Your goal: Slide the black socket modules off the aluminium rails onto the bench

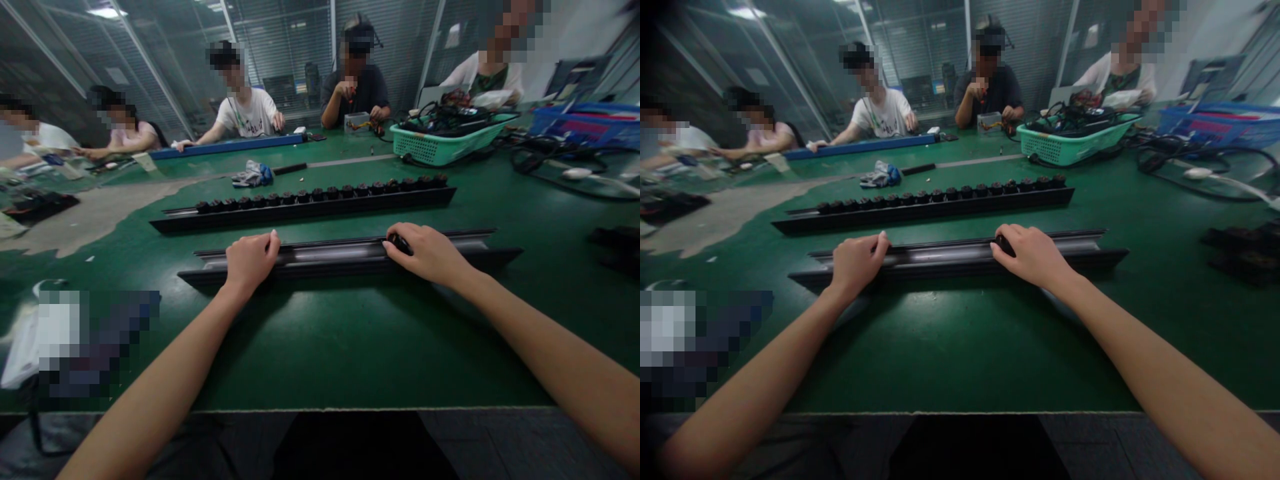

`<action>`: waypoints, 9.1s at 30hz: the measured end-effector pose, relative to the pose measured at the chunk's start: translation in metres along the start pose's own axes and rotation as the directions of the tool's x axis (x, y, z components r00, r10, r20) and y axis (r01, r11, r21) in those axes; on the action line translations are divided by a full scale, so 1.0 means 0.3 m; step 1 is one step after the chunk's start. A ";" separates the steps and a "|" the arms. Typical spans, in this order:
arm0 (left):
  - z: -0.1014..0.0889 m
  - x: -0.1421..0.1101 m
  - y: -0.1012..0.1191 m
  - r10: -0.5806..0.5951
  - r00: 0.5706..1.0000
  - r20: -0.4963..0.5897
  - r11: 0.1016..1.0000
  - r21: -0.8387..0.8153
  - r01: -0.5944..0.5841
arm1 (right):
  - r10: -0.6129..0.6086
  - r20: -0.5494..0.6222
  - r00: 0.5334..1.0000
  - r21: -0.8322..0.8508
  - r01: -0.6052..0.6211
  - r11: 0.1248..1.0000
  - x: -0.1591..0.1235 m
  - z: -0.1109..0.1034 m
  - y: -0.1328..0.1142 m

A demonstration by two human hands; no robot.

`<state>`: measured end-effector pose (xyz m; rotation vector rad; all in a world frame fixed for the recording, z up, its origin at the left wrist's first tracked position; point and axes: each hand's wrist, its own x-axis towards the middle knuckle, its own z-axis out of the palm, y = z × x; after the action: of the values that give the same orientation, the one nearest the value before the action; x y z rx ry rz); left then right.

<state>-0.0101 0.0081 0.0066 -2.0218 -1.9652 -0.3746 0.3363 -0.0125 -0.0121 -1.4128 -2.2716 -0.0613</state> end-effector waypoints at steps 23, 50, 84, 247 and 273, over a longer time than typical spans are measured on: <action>-0.006 -0.002 0.003 -0.004 1.000 0.015 1.000 -0.001 0.004 | 0.020 -0.018 1.000 0.067 -0.018 0.998 -0.003 0.004 0.009; -0.010 -0.003 0.005 -0.003 1.000 0.017 1.000 -0.008 0.003 | 0.016 -0.024 1.000 0.093 -0.014 0.996 0.000 0.003 0.026; -0.008 -0.002 0.004 -0.009 1.000 0.012 1.000 -0.007 0.009 | -0.007 0.030 1.000 0.128 0.003 0.992 -0.002 -0.022 0.052; 0.001 0.002 0.000 -0.020 1.000 0.013 1.000 -0.019 0.020 | 0.223 0.115 0.968 -0.129 -0.208 0.970 -0.005 -0.081 0.080; 0.002 0.003 -0.003 -0.008 1.000 0.004 0.999 -0.035 0.008 | 0.292 0.110 0.950 -0.332 -0.242 0.912 -0.007 -0.090 0.047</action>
<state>-0.0111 0.0093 0.0065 -2.0378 -1.9836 -0.4097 0.3589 -0.0148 0.0083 -1.9496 -2.2398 -0.2429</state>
